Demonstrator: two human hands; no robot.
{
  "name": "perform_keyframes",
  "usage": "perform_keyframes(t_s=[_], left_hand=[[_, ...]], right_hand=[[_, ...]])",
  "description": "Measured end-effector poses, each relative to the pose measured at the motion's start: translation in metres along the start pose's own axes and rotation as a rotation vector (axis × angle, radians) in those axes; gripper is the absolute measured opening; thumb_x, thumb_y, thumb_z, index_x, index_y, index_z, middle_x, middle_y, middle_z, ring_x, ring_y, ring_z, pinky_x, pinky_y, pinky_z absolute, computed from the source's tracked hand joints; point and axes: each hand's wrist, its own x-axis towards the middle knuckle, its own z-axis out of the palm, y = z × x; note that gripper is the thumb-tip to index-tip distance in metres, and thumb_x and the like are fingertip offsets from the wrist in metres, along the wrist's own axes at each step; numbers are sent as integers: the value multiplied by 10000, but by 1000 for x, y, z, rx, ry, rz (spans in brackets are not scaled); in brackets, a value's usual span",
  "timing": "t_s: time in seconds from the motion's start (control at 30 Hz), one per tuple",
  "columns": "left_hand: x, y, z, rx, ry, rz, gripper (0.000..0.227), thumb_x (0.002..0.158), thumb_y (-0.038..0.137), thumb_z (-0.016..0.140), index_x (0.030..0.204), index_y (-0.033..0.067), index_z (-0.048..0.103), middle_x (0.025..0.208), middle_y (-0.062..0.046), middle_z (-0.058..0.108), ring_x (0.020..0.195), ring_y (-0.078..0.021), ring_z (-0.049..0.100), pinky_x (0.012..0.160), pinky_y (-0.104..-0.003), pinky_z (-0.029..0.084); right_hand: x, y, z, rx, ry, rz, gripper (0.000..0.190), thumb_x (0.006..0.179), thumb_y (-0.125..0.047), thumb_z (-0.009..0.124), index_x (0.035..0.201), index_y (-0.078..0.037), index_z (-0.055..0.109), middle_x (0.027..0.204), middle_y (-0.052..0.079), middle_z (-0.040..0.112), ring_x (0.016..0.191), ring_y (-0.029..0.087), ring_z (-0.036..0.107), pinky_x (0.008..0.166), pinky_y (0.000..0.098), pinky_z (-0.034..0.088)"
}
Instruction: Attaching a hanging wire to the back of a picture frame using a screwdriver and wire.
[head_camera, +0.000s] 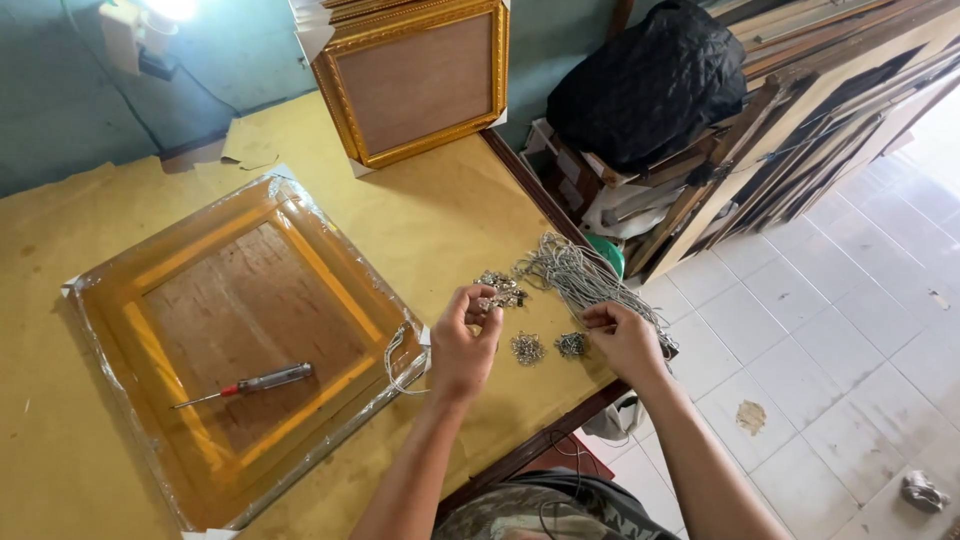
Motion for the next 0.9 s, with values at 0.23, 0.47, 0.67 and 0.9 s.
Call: perform_keyframes(t_s=[0.23, 0.47, 0.67, 0.9], left_hand=[[-2, 7, -27, -118, 100, -66, 239, 817, 54, 466, 1054, 68, 490, 787, -105, 616, 672, -163, 601, 635, -295, 472], [-22, -15, -100, -177, 543, -84, 136, 715, 79, 398, 774, 89, 521, 503, -21, 397, 493, -99, 383, 484, -204, 299], [-42, -31, -166, -9, 865, -148, 173, 752, 148, 395, 814, 171, 554, 641, -16, 454, 616, -115, 423, 595, -240, 329], [-56, -42, -173, 527, 782, -256, 636, 699, 237, 604, 1290, 148, 386, 1330, -162, 278, 1190, -424, 274, 871, -601, 328]], right_hand=[[-7, -76, -8, 96, -86, -44, 234, 677, -232, 635, 910, -236, 662, 806, -2, 654, 843, 190, 626, 786, 352, 488], [-22, -149, 49, 49, -318, -321, 222, 712, -201, 600, 921, -183, 671, 802, 55, 661, 831, 242, 637, 758, 355, 495], [-15, -168, 113, -119, -359, -564, 276, 743, -150, 568, 1009, -192, 631, 821, 75, 616, 873, 276, 606, 779, 385, 484], [-21, -172, 115, -221, -331, -468, 125, 755, -289, 649, 846, -205, 659, 841, 68, 568, 885, 290, 589, 750, 384, 494]])
